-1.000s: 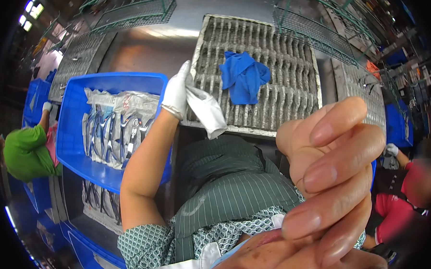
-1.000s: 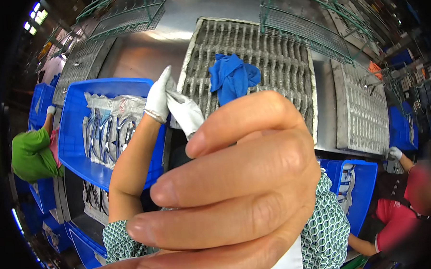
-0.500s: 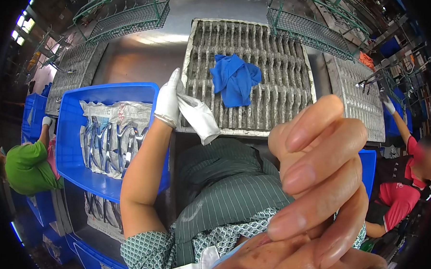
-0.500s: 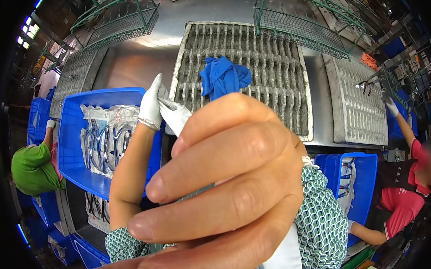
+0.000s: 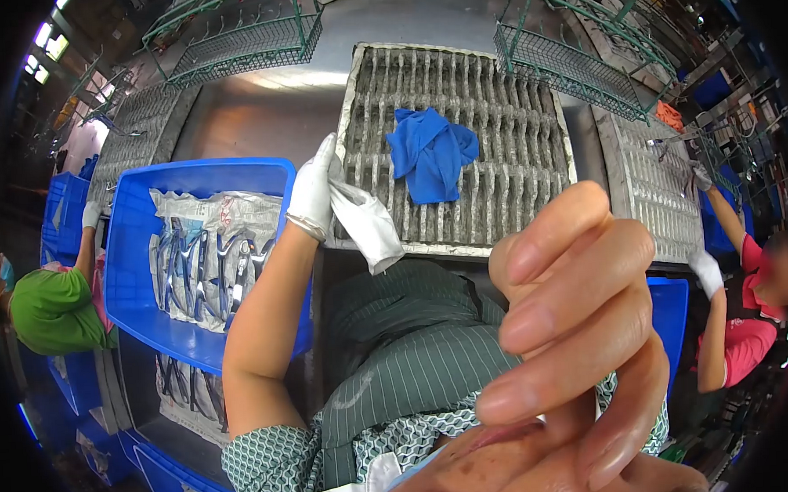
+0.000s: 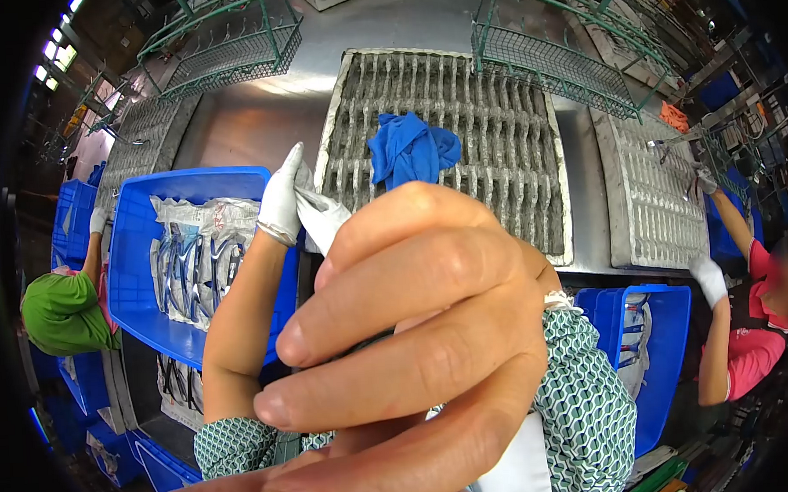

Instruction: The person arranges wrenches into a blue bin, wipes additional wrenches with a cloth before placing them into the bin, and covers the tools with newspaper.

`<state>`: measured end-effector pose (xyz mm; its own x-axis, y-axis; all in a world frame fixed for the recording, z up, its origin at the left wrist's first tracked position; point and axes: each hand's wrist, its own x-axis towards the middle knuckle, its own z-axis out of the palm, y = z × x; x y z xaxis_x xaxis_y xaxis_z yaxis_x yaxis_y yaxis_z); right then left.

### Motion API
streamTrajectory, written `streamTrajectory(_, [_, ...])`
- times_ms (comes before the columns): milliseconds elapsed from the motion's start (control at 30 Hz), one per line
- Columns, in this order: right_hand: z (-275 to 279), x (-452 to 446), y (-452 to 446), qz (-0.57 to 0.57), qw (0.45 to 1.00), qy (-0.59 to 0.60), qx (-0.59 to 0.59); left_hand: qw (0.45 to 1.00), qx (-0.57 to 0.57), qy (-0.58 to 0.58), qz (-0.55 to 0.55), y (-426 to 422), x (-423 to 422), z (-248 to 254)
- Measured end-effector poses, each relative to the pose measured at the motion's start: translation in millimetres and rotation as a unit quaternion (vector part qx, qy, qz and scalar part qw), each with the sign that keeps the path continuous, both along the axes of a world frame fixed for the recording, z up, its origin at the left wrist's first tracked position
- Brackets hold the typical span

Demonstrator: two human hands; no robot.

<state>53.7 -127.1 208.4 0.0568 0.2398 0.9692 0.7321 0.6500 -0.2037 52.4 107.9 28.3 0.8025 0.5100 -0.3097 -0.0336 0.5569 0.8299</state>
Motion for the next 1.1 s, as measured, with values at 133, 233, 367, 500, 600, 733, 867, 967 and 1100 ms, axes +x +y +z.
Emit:
streamTrajectory(133, [0, 0, 0, 0.002, 1.000, 0.003, 0.006, 0.999, -0.024, 0.016, 0.021, -11, 0, 16])
streamTrajectory(233, [0, 4, -3, 0.007, 1.000, -0.005, -0.001, 1.000, -0.012, 0.011, 0.022, -9, 1, 11])
streamTrajectory(367, [1, -2, -4, 0.006, 1.000, 0.004, 0.000, 1.000, -0.015, 0.002, 0.016, -11, -2, 14])
streamTrajectory(500, [1, -6, -3, 0.002, 1.000, 0.015, 0.001, 1.000, -0.008, -0.009, -0.020, 3, -2, -10])
streamTrajectory(600, [3, -8, -2, 0.003, 1.000, 0.021, 0.003, 1.000, -0.005, -0.016, -0.020, 3, -2, -7])
streamTrajectory(733, [8, -11, -5, 0.020, 0.999, 0.034, -0.033, 1.000, 0.007, -0.005, -0.018, -1, -2, -3])
streamTrajectory(867, [7, -16, -3, 0.038, 0.997, 0.046, -0.047, 1.000, 0.011, -0.005, -0.008, -3, 1, 0])
streamTrajectory(967, [0, -10, 5, 0.033, 0.999, 0.018, -0.008, 1.000, 0.018, -0.002, -0.010, -1, 0, -1])
streamTrajectory(1100, [3, -10, 3, 0.020, 0.999, 0.021, -0.023, 1.000, 0.004, 0.003, -0.008, -4, 0, 3])
